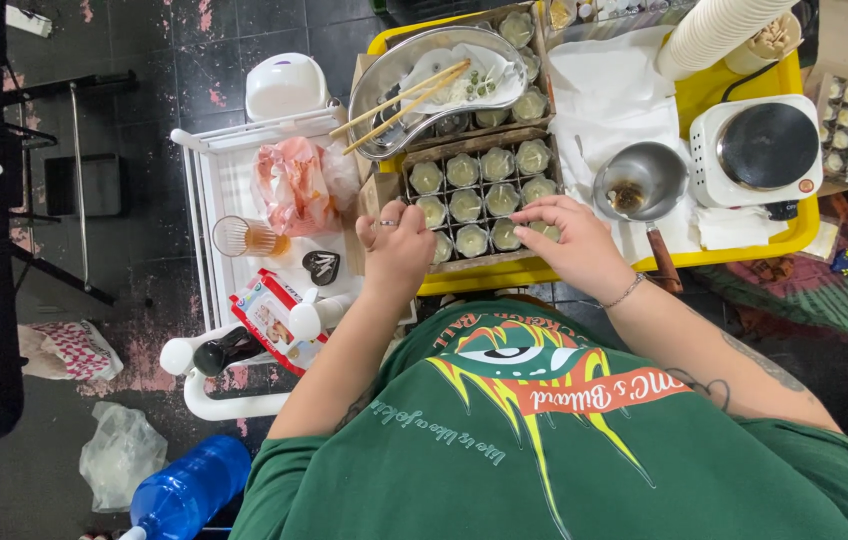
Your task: Preparing metal wick tabs and inserting pre-cut wicks into candle jars.
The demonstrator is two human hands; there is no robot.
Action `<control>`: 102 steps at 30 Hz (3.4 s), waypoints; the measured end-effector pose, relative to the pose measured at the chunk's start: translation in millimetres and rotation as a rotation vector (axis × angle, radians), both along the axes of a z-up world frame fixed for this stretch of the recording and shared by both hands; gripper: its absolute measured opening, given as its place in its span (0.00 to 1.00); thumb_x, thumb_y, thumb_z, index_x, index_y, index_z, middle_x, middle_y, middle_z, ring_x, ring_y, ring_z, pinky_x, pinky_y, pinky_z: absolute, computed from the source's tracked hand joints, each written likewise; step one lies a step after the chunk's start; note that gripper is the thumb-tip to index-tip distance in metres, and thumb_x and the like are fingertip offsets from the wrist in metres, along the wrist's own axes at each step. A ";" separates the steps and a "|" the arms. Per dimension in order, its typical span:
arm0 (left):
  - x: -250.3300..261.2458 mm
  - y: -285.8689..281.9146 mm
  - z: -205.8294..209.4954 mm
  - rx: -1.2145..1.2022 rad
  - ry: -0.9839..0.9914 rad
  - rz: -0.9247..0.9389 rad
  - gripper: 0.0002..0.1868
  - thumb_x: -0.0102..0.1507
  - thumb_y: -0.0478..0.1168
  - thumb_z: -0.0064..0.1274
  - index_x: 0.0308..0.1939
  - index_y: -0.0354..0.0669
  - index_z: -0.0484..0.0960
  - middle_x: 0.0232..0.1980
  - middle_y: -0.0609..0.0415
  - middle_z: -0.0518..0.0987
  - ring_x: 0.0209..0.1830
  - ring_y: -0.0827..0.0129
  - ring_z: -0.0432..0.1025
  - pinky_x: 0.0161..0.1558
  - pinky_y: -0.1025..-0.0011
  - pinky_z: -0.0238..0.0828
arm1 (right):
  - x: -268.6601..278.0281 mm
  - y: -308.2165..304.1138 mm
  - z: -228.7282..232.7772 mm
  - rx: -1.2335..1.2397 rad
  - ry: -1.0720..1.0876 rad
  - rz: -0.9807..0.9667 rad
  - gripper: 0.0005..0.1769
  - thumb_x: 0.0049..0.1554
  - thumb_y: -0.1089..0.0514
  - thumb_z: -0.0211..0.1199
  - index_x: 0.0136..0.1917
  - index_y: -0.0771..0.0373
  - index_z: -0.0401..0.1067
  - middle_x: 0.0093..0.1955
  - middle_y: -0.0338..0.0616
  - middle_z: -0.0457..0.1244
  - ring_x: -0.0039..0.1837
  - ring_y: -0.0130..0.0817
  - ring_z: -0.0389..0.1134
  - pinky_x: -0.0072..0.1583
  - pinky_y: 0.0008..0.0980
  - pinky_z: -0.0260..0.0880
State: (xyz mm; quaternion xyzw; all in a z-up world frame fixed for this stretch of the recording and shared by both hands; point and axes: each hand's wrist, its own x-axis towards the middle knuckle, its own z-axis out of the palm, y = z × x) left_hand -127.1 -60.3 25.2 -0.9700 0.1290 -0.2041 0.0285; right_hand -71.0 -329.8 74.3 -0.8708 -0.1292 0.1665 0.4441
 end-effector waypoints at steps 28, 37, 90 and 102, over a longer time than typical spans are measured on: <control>3.4 3.0 -5.6 -0.140 0.134 -0.085 0.08 0.53 0.41 0.57 0.20 0.55 0.77 0.41 0.65 0.71 0.58 0.65 0.66 0.61 0.47 0.45 | -1.3 -3.0 -5.8 0.035 -0.026 0.023 0.14 0.58 0.48 0.65 0.56 0.51 0.79 0.57 0.36 0.67 0.55 0.30 0.69 0.51 0.29 0.69; 0.8 4.3 -0.7 -0.101 0.212 -0.081 0.06 0.54 0.40 0.56 0.22 0.60 0.83 0.43 0.66 0.72 0.59 0.68 0.65 0.63 0.47 0.43 | 0.5 -3.8 -8.5 0.021 -0.032 0.049 0.14 0.58 0.49 0.65 0.56 0.51 0.80 0.58 0.36 0.68 0.54 0.30 0.70 0.52 0.29 0.69; 31.0 148.8 98.8 -2.023 0.160 -0.038 0.19 0.70 0.30 0.46 0.63 0.38 0.62 0.50 0.48 0.79 0.45 0.67 0.80 0.46 0.70 0.80 | -23.8 29.2 1.6 0.422 0.298 -0.027 0.19 0.61 0.56 0.63 0.64 0.62 0.75 0.51 0.33 0.69 0.50 0.17 0.66 0.53 0.21 0.67; -0.6 -45.7 124.1 -1.956 0.884 -0.605 0.27 0.71 0.30 0.50 0.73 0.38 0.62 0.65 0.51 0.74 0.66 0.71 0.68 0.68 0.69 0.64 | -45.5 22.4 51.1 0.969 0.057 -0.085 0.27 0.62 0.65 0.61 0.73 0.66 0.60 0.66 0.40 0.63 0.67 0.25 0.64 0.67 0.28 0.65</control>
